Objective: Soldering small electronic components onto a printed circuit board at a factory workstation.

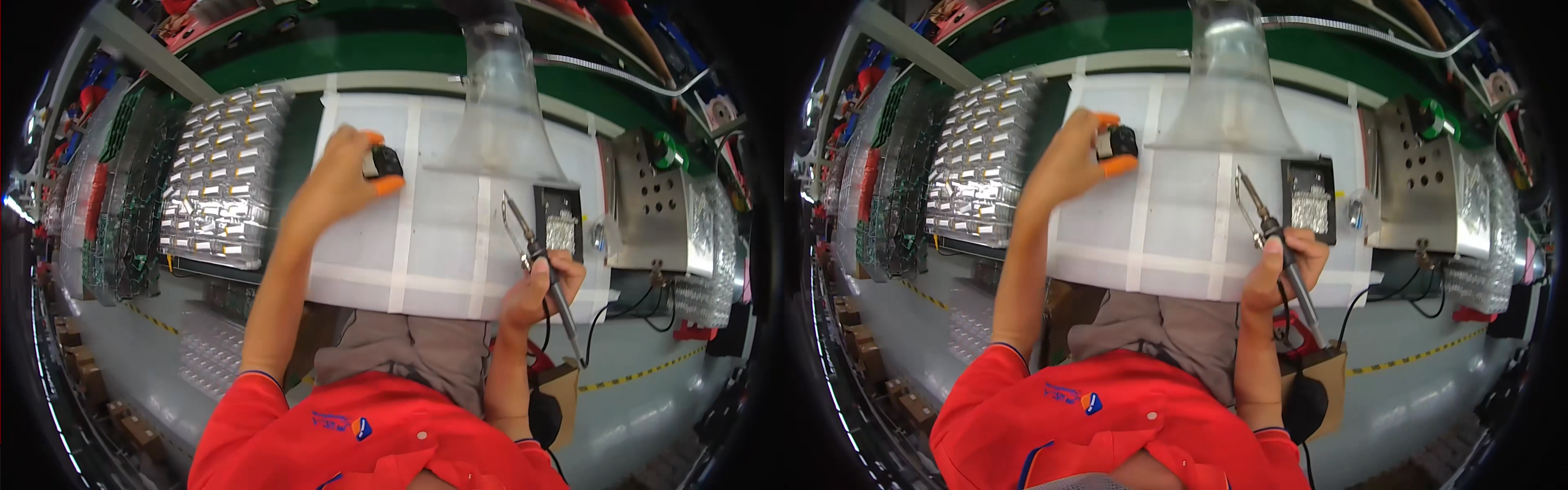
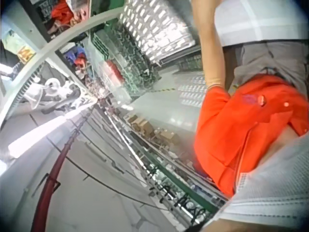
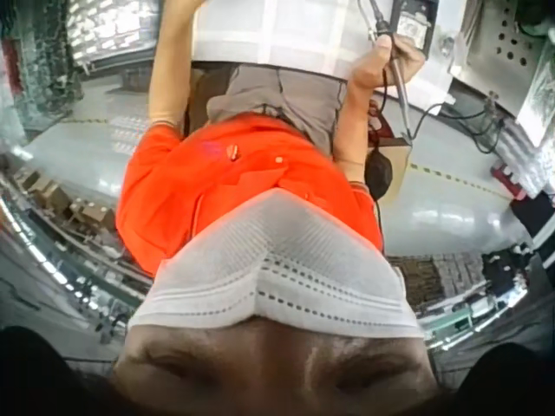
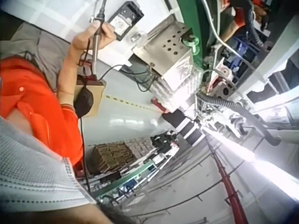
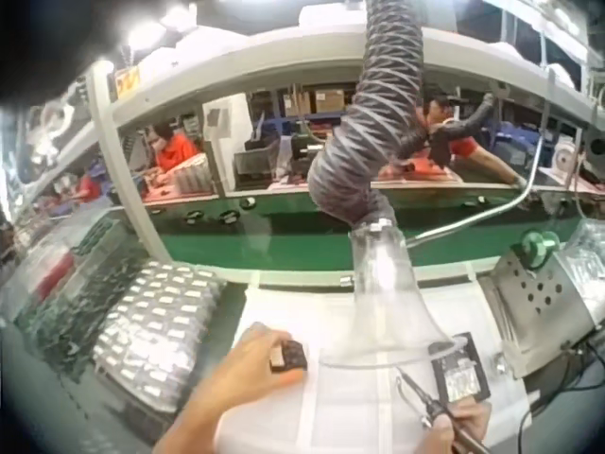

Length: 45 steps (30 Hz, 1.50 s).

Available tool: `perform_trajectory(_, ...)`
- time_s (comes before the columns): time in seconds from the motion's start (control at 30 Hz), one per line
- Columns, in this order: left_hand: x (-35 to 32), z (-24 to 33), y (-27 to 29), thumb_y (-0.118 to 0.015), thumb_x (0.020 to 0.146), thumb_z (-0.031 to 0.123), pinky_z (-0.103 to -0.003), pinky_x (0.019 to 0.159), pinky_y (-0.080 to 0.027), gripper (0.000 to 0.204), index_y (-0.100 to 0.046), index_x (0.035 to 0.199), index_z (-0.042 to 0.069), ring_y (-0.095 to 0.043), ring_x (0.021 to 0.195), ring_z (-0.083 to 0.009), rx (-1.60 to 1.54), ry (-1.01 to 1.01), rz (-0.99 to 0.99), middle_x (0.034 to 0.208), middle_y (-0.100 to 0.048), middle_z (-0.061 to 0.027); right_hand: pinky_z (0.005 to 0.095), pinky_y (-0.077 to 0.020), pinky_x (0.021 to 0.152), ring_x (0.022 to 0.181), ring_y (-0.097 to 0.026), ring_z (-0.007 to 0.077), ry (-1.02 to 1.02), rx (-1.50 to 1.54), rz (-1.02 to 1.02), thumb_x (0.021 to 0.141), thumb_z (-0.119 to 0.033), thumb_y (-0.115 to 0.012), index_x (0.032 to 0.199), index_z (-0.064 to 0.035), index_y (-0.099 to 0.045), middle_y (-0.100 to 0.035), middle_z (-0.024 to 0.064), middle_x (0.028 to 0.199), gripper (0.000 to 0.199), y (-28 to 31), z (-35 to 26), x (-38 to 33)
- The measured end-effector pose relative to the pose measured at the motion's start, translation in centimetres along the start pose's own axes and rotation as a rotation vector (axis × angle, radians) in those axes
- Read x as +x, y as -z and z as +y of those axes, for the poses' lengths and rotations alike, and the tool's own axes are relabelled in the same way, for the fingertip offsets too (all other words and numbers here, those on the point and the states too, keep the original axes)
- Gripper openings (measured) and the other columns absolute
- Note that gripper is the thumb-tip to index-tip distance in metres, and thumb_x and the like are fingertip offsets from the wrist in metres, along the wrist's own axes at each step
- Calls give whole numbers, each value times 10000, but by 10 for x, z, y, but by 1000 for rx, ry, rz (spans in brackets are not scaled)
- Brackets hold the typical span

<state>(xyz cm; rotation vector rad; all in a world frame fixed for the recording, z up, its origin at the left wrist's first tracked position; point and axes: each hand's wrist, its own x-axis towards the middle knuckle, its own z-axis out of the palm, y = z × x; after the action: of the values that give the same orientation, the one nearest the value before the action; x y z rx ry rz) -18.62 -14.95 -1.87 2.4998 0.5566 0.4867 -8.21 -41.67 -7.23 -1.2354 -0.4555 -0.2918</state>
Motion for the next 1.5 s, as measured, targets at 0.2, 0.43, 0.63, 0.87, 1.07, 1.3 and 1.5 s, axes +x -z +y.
perform_trajectory(0.2, -51, 16, -2, -844, 718, 218, -380, 962, -446, 690, -552, 1317, 42, -522, 1125, -318, -146, -76, -127, 1257, -509, -142, 255, -398, 667, 728, -441, 129, -30, -1, -19, 823, -43, -585, 953, -24, -457, -493, 88, 836, 183, 7, 4, -2)
perform_trajectory(0.43, -36, 11, -13, -798, 740, 136, -399, 1042, -401, 653, -522, 1325, 50, -484, 1207, -352, -194, -193, -241, 1268, -520, -152, 269, -393, 687, 757, -437, 138, 3, -26, 57, 796, -40, -564, 908, -27, -458, -479, 73, 855, 155, 1, 2, -1)
perform_trajectory(0.63, -50, 32, -29, -812, 733, 136, -388, 1020, -407, 691, -489, 1330, 4, -498, 1167, -346, -366, -196, -163, 1260, -519, -158, 254, -365, 655, 729, -416, 130, -29, 13, 74, 789, -17, -550, 907, -38, -454, -451, 53, 830, 154, 2, 4, 0)
perform_trajectory(0.87, -62, 68, -48, -814, 739, 170, -460, 974, -380, 709, -461, 1321, -29, -451, 1168, -359, -154, -76, -91, 1319, -461, -175, 241, -344, 603, 709, -408, 121, -55, 19, 85, 793, -28, -559, 908, -45, -457, -452, 50, 848, 154, 0, 3, 1)
perform_trajectory(1.07, -70, 22, -8, -795, 783, 154, -424, 1034, -380, 616, -494, 1296, -8, -471, 1228, -329, -172, -252, 56, 1313, -501, -163, 216, -309, 518, 587, -350, 81, -8, -10, 71, 828, -23, -538, 931, -44, -461, -414, 39, 824, 130, -2, 3, 2)
perform_trajectory(1.3, -47, -134, 121, -789, 807, 314, -412, 777, -508, 478, -601, 1042, -57, -634, 942, -352, 693, 344, 459, 1029, -633, -224, 216, -304, 520, 594, -350, 79, 7, -8, 10, 830, -28, -532, 931, -49, -455, -413, 41, 816, 130, 0, 2, 2)
perform_trajectory(1.5, -48, -158, 135, -808, 780, 292, -380, 723, -538, 373, -661, 907, -26, -701, 800, -302, 448, 493, 351, 837, -712, -170, 236, -362, 617, 707, -411, 126, -68, -5, 48, 795, -38, -561, 913, -34, -449, -460, 66, 831, 163, 2, -2, 0)
